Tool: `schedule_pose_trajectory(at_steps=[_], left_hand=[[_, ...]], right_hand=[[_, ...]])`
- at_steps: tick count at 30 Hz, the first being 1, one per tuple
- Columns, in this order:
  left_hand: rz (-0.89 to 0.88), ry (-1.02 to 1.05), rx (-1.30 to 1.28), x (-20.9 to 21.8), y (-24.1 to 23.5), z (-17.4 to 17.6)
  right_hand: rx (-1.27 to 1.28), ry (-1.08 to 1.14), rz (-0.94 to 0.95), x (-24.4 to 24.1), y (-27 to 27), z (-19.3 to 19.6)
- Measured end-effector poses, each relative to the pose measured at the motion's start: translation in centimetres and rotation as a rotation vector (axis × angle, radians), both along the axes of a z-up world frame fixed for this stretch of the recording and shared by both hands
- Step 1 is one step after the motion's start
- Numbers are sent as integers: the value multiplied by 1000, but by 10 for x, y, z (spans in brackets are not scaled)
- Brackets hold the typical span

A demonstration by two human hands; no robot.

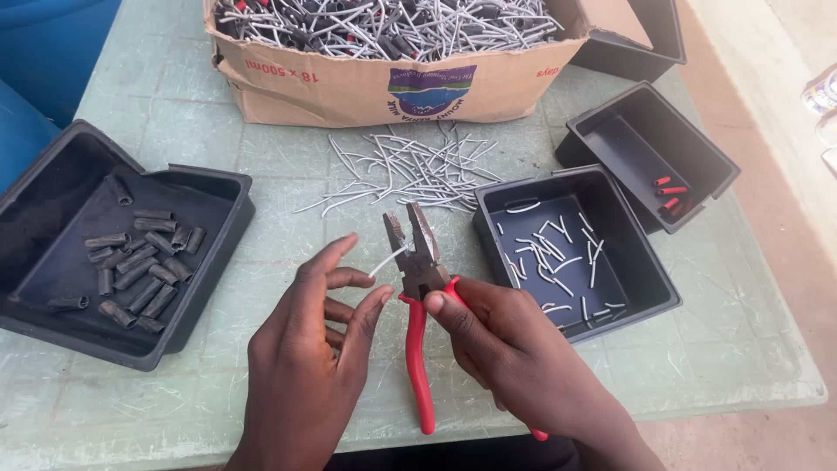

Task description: Cutting metal pins into smaller segments using pliers and sorting them into plastic bins.

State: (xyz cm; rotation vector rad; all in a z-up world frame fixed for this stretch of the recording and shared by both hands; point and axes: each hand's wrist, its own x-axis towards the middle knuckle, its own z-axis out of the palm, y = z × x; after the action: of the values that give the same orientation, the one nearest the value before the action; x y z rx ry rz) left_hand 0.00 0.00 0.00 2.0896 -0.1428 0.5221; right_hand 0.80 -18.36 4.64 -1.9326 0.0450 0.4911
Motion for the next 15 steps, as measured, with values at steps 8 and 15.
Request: schedule_pose_trajectory(at_steps=[8,15], left_hand=[[39,-386,343,5,2,-1],[67,-406,296,-1,2,21]], right_hand=[[-79,69,31,-5,-1,8],[116,82,-204,-33,-25,14]])
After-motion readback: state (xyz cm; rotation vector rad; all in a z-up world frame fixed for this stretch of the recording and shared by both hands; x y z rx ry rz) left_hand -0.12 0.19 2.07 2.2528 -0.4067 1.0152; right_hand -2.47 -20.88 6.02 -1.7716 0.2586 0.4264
